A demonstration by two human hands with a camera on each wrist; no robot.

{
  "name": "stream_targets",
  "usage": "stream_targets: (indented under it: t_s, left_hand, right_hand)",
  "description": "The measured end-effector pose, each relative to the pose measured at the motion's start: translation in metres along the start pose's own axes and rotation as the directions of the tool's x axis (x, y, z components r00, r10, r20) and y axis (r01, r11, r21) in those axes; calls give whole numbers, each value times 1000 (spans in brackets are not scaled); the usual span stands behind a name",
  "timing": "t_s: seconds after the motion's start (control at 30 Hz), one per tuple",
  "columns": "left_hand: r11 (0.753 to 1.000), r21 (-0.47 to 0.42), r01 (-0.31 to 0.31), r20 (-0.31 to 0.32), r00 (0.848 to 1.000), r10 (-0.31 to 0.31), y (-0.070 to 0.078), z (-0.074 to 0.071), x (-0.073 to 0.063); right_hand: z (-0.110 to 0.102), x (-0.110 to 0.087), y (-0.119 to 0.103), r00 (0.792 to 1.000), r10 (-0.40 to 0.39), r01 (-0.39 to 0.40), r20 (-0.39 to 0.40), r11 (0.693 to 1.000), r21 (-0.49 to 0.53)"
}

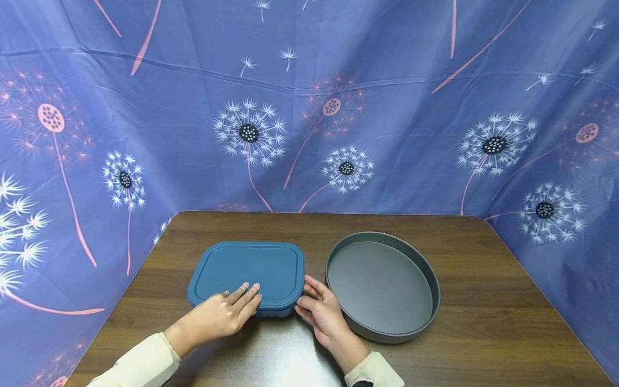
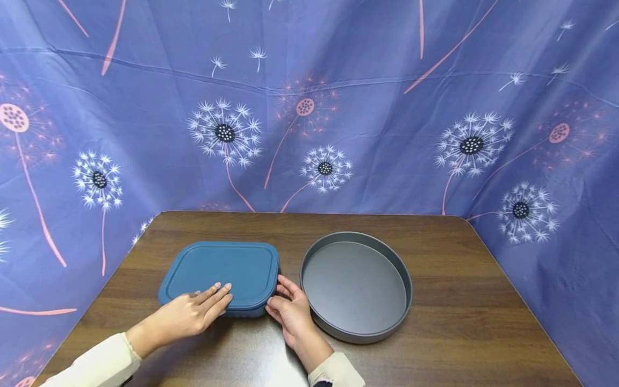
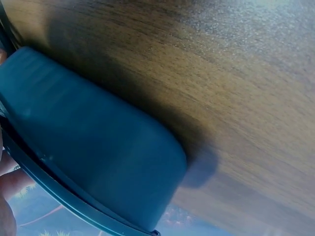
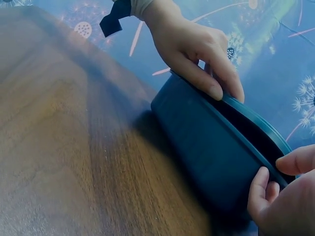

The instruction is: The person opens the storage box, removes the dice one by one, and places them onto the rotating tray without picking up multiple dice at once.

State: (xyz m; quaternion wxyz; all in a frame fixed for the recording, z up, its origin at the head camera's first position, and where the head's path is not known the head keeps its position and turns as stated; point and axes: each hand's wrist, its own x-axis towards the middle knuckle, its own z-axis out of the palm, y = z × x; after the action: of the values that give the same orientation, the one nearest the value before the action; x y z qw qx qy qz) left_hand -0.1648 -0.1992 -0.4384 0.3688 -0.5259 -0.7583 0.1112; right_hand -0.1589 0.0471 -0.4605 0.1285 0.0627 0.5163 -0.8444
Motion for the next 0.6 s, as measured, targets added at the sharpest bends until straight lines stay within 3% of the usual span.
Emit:
stream_targets:
  t_s: [0.33,0.6]
  left_hand:
    - [1000,12,-15,-5,1000,15,-3,-2,1]
    - [998,48,-35,64,997,32,-8,-9,2]
  right_hand:
    - [5,0,1,998,9,-9,-63,1000,0]
    - [5,2,0,998,19,-19,-63,1000,4]
